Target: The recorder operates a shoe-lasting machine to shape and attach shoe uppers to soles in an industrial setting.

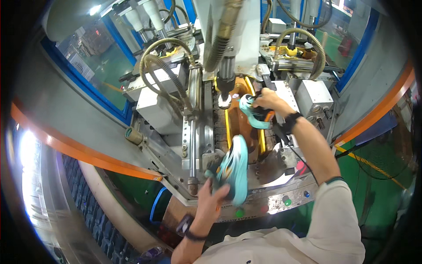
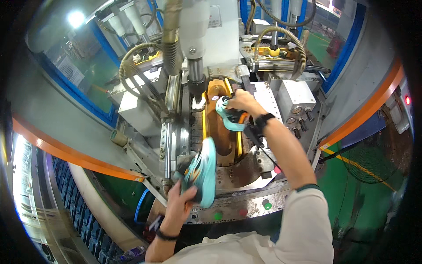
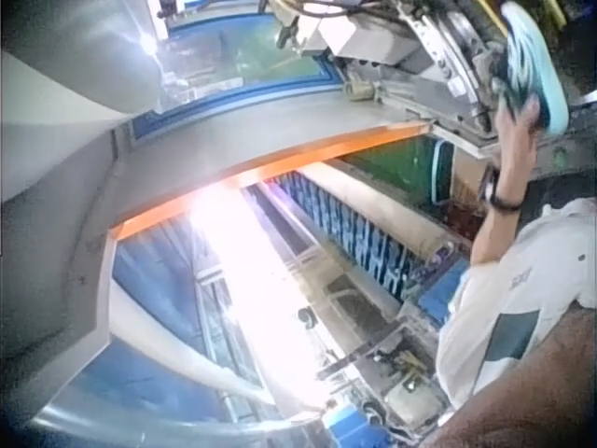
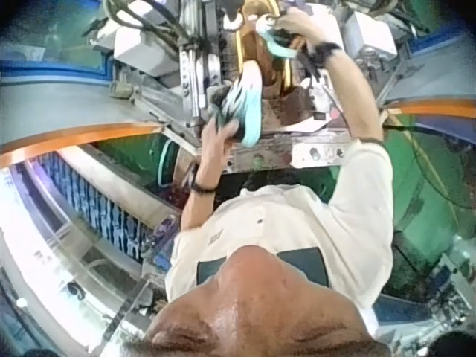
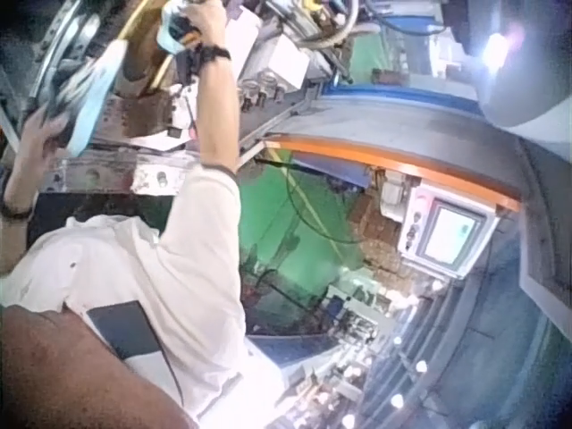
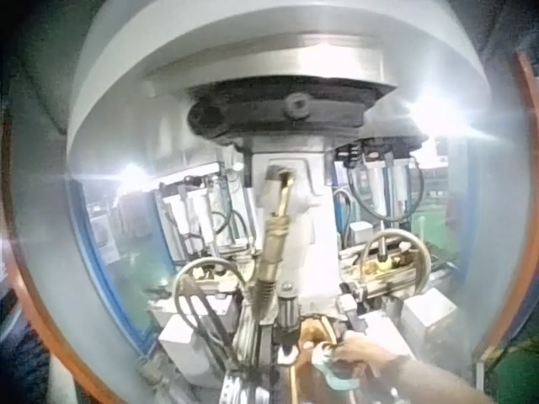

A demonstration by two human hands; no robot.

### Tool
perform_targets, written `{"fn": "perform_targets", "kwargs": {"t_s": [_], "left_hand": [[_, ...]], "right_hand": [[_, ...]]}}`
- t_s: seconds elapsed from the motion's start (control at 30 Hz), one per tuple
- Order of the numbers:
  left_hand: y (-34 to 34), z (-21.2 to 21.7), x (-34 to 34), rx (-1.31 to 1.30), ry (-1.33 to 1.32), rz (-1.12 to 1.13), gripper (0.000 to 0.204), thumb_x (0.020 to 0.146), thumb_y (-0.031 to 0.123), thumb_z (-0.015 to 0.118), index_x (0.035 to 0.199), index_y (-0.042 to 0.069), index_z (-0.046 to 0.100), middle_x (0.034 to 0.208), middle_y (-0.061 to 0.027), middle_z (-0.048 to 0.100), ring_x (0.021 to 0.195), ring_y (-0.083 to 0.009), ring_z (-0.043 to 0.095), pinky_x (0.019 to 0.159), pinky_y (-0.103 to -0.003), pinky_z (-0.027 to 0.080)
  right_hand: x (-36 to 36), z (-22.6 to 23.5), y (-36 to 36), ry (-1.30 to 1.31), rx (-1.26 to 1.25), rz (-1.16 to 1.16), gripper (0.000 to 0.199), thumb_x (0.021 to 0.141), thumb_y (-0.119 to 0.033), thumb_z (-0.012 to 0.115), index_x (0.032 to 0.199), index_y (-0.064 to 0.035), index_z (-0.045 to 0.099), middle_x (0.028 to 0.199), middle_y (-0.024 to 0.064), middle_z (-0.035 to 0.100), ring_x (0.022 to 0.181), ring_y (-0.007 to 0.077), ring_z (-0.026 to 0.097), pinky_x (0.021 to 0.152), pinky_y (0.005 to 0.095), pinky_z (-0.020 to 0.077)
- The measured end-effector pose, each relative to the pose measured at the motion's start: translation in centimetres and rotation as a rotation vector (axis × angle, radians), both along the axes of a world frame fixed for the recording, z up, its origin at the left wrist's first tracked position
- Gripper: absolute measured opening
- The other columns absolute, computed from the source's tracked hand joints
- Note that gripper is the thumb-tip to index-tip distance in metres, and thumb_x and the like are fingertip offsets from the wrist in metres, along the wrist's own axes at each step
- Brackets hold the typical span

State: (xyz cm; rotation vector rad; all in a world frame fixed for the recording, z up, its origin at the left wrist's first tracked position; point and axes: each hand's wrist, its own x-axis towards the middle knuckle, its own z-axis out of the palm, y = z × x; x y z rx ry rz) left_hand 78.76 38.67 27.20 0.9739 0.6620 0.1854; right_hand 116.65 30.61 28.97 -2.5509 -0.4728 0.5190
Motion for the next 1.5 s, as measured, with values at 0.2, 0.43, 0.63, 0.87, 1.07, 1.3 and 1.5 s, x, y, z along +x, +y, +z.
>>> {"fn": "perform_targets", "kwargs": {"t_s": [0.2,0.43,0.63,0.87,1.07,1.3,1.5], "left_hand": [[-2.0,2.9,-16.8,0.051,0.119,0.574,0.048,0.081,0.008,0.066,0.126,-0.001,0.052,0.104,-0.0083,0.063,0.096,-0.0211,0.064,0.077,-0.03,0.055],[-7.3,0.0,-23.7,0.061,0.21,1.02,0.036,0.083,0.011,0.066,0.116,0.002,0.056,0.099,-0.0084,0.066,0.086,-0.021,0.067,0.067,-0.029,0.056],[-10.9,-1.4,-23.8,0.008,0.096,0.95,0.037,0.086,0.01,0.066,0.118,-0.002,0.052,0.097,-0.0062,0.064,0.086,-0.019,0.066,0.073,-0.031,0.056],[-14.2,0.1,-20.9,-0.012,0.161,1.007,0.033,0.083,0.011,0.069,0.113,0.003,0.058,0.093,-0.0058,0.067,0.081,-0.0175,0.067,0.064,-0.029,0.052],[-17.4,0.3,-21.8,0.003,0.184,1.048,0.034,0.085,0.013,0.067,0.116,0.003,0.058,0.096,-0.006,0.067,0.081,-0.0179,0.067,0.064,-0.03,0.052],[-20.3,0.2,-24.1,0.004,0.119,1.158,0.034,0.087,0.012,0.065,0.119,0.002,0.057,0.107,-0.009,0.065,0.095,-0.0202,0.065,0.077,-0.031,0.052],[-22.6,-1.5,-28.6,-0.009,0.184,1.257,0.034,0.085,0.005,0.069,0.116,-0.005,0.059,0.114,-0.0123,0.062,0.095,-0.0227,0.066,0.082,-0.031,0.053]], "right_hand": [[-2.1,-13.3,8.7,-0.424,0.049,-0.009,0.053,0.077,-0.016,0.066,0.118,0.0082,0.044,0.092,0.0284,0.067,0.09,0.0401,0.069,0.079,0.046,0.0553],[-6.1,-9.7,6.4,-0.368,0.077,0.071,0.082,0.077,-0.022,0.071,0.14,0.005,0.026,0.118,0.033,0.054,0.103,0.0435,0.062,0.083,0.0485,0.053],[-27.6,-7.1,-3.2,-0.511,0.841,0.585,0.011,0.078,-0.008,0.065,0.088,-0.0039,0.062,0.09,0.0137,0.064,0.085,0.0321,0.063,0.073,0.042,0.052],[-36.6,-26.4,-6.1,-0.328,0.481,0.974,0.027,0.08,-0.01,0.061,0.107,-0.0063,0.057,0.115,0.0156,0.055,0.106,0.0332,0.058,0.081,0.0404,0.0536],[-36.0,-27.5,-6.1,-0.269,0.368,1.017,0.019,0.082,-0.011,0.053,0.1,-0.0052,0.055,0.111,0.0144,0.052,0.11,0.032,0.054,0.085,0.0431,0.05],[-36.7,-26.7,-4.7,-0.094,0.442,0.964,0.021,0.079,-0.019,0.059,0.097,-0.0086,0.058,0.105,0.0158,0.056,0.099,0.0362,0.058,0.079,0.0466,0.0513],[-35.1,-27.7,-3.9,-0.027,0.49,1.041,0.033,0.076,-0.023,0.069,0.105,-0.0084,0.06,0.107,0.0172,0.058,0.1,0.0377,0.057,0.081,0.0459,0.0474]]}}
